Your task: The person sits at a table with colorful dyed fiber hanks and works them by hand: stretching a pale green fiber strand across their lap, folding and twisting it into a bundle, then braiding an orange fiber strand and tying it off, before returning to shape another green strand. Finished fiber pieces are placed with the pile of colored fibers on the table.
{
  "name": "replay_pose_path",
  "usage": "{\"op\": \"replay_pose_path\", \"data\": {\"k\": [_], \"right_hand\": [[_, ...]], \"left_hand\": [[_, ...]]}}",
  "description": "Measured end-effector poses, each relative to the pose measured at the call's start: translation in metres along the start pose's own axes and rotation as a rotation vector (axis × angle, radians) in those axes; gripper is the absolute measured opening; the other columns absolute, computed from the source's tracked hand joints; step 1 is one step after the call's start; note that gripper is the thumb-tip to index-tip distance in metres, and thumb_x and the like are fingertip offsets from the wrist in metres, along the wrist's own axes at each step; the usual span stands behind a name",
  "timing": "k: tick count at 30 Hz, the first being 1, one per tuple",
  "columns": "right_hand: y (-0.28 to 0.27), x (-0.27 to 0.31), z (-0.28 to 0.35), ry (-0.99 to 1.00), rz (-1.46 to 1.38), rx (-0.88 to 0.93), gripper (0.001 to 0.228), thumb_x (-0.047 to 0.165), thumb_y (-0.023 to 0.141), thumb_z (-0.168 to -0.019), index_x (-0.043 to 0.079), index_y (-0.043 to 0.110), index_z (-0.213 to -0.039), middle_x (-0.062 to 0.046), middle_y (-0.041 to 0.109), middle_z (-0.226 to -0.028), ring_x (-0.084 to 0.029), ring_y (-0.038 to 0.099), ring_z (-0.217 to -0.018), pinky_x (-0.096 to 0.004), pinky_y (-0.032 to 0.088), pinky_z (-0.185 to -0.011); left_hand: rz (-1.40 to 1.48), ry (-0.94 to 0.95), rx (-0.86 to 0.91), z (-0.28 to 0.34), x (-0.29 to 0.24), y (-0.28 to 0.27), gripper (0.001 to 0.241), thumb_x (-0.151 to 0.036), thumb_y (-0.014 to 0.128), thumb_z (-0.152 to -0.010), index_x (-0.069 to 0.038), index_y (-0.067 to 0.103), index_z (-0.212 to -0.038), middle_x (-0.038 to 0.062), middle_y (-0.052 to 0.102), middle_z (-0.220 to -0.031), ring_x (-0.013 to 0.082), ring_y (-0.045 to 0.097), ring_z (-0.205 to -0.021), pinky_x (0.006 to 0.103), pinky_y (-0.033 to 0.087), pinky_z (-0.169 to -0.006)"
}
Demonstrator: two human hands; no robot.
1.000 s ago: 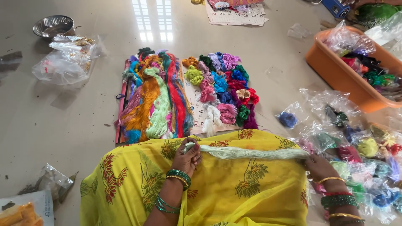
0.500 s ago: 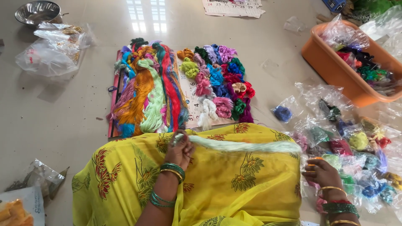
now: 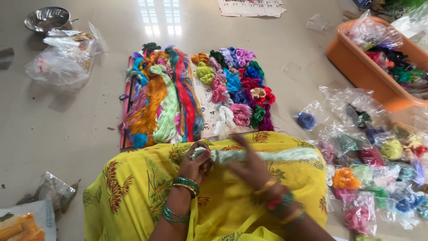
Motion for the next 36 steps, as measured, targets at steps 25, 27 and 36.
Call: {"op": "replay_pose_path", "data": {"k": [25, 27, 36], "right_hand": [[-0.212, -0.128, 0.100, 0.398, 0.701, -0.137, 0.047, 0.003, 0.059, -0.084, 0.014, 0.068, -0.129, -0.011, 0.070, -0.126, -0.029, 0.067, -0.117, -0.039, 0.053, -0.102], [-0.150, -0.062, 0.062, -0.060, 0.357, -0.122, 0.062, 0.006, 0.070, -0.077, 0.008, 0.056, -0.138, -0.016, 0.060, -0.139, -0.033, 0.055, -0.134, -0.041, 0.042, -0.112], [0.051, 0.024, -0.031, 0.102, 0.246, 0.336, 0.078, 0.014, 0.073, -0.083, 0.014, 0.042, -0.155, -0.018, 0.070, -0.113, -0.036, 0.066, -0.110, -0.043, 0.052, -0.096]], "left_hand": [[0.005, -0.042, 0.055, -0.008, 0.005, 0.000, 0.014, -0.009, 0.075, -0.094, -0.007, 0.063, -0.100, -0.002, 0.055, -0.071, 0.0083, 0.049, -0.055, 0.0254, 0.037, -0.050], [0.030, -0.052, 0.000, -0.008, 0.000, 0.004, 0.015, -0.011, 0.075, -0.091, -0.009, 0.062, -0.098, -0.002, 0.059, -0.074, 0.0086, 0.050, -0.055, 0.0256, 0.037, -0.049], [-0.072, -0.071, -0.067, 0.005, -0.005, 0.010, 0.026, -0.008, 0.076, -0.085, -0.013, 0.066, -0.109, -0.004, 0.061, -0.073, 0.0074, 0.051, -0.052, 0.0241, 0.039, -0.046]]}}
Point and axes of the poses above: each hand's wrist, its own z-axis away from the middle knuckle, its own y-axis out of the palm, x = y × z, the point moved 3 cm from there along -z, towards the middle knuckle
